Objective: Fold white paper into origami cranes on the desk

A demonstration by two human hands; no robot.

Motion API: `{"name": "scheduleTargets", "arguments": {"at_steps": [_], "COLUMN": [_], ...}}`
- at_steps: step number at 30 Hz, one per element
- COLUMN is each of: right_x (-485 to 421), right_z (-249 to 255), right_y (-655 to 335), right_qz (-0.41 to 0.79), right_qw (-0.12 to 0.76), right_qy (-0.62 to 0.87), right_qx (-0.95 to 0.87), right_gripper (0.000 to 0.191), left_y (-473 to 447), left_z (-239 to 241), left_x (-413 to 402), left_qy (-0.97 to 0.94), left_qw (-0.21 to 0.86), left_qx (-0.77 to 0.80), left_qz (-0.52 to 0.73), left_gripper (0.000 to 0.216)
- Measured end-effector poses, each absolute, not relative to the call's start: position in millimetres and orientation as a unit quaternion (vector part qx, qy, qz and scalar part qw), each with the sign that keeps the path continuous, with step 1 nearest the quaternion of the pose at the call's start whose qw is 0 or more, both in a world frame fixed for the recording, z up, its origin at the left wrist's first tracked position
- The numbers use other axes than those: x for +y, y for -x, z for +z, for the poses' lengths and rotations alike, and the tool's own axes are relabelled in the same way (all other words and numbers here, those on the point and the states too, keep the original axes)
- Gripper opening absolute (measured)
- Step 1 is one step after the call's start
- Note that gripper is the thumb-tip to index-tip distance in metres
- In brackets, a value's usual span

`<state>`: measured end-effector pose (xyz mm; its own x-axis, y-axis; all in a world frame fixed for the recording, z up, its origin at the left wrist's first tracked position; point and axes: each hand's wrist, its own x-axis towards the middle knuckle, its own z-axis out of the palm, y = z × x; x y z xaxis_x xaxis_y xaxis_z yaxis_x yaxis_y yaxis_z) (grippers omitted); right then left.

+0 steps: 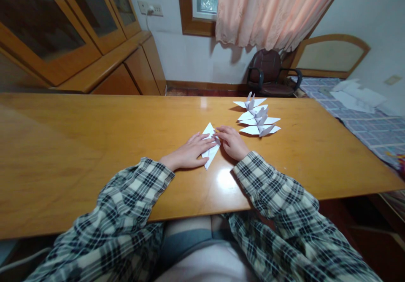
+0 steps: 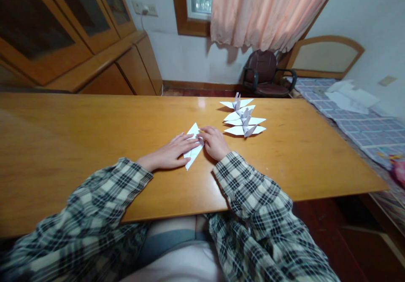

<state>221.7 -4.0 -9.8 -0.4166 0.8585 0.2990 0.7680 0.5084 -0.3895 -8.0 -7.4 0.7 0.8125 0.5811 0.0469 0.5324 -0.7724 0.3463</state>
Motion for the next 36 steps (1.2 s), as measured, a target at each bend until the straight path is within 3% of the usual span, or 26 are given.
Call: {"name": "scheduleTargets", "arguments": {"at_steps": [17, 26, 36], "right_x": [-7, -5, -9], "right_z": [-1, -8, -1], "right_y": [-221, -219, -214], "right_qz": [0.084, 0.098, 0.161], "right_qw": [0.176, 0.2, 0.158], "right_qy": [0.517, 0.492, 0.461], "right_qx": [-0.833, -0.842, -0.858], "right_gripper": [0.034, 0.035, 0.048], "left_y": [6, 0, -5], "left_z": [12, 8, 10], "left_x": [-13, -23, -23], "left_qy": [-0.952, -0.949, -0.96], "left_qw": [0.148, 0.143, 0.102], "left_qx": [0.257, 0.281, 0.254], "left_qz": [0.074, 0.023, 0.056], "left_gripper": [0.048, 0.083, 0.076]}}
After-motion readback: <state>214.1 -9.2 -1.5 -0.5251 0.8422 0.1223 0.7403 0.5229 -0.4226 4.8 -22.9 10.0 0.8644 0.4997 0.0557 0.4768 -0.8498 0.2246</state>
